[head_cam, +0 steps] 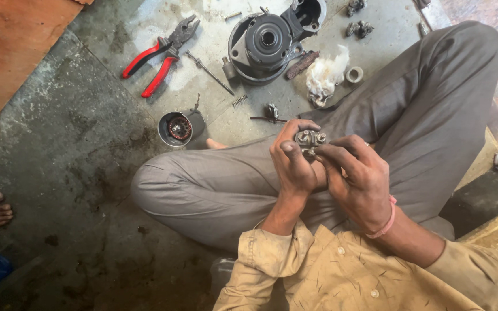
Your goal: The person sits on the workshop floor and reworks a starter motor, pulling components off the unit, fitting the armature into the end housing, and using a small file to dress the brush terminals before pressing parts back together by hand.
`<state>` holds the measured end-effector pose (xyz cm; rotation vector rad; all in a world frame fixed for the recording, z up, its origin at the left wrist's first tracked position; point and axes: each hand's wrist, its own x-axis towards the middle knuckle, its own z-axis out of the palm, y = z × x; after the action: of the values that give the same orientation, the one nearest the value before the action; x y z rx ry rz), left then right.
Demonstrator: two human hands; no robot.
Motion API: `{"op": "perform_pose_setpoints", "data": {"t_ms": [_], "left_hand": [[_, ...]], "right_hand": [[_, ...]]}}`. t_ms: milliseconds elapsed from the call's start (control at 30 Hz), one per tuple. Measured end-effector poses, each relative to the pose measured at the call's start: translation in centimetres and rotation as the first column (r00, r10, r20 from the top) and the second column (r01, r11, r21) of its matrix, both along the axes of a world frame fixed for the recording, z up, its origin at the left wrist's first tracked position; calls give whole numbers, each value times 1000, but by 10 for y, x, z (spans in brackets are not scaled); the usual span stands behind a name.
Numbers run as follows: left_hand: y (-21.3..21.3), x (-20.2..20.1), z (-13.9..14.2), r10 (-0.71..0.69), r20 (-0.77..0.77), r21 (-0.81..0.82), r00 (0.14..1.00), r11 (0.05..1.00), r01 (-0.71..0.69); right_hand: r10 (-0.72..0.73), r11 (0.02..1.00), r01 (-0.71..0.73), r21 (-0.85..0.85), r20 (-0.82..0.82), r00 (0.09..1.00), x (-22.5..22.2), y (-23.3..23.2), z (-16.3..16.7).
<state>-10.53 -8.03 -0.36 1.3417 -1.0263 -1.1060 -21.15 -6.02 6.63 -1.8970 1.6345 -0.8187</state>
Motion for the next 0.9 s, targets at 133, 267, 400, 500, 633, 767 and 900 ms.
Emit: {"op": "perform_pose_setpoints", "data": {"t_ms": [133, 267, 400, 500, 633, 767, 900], "left_hand": [[0, -2, 4, -6, 45, -42, 999, 999, 8], [2, -4, 2, 5, 66, -76, 998, 997, 0], [5, -4, -9, 26, 52, -72, 998, 997, -22], [6, -4, -20, 53, -62, -32, 997, 998, -55], [3, 3, -30, 127, -354, 179, 927, 982, -66], [1, 9, -32, 140, -440, 113, 887, 989, -100], [1, 10, -29, 138, -484, 113, 864, 989, -95]], "right_hand": [[-50, 998, 48, 49, 50, 997, 4, 4, -2], [-57, 998, 56, 11, 66, 996, 5, 3, -3], [86, 996, -87, -25, -20, 996, -2, 1, -2], [201, 977, -209, -48, -129, 971, -12, -2, 2], [174, 975, -155, 161, -108, 979, -28, -13, 4], [-9, 975, 5, 221, 17, 1000, -36, -25, -2], [-103, 921, -19, 389, 290, 951, -31, -21, -9]]}}
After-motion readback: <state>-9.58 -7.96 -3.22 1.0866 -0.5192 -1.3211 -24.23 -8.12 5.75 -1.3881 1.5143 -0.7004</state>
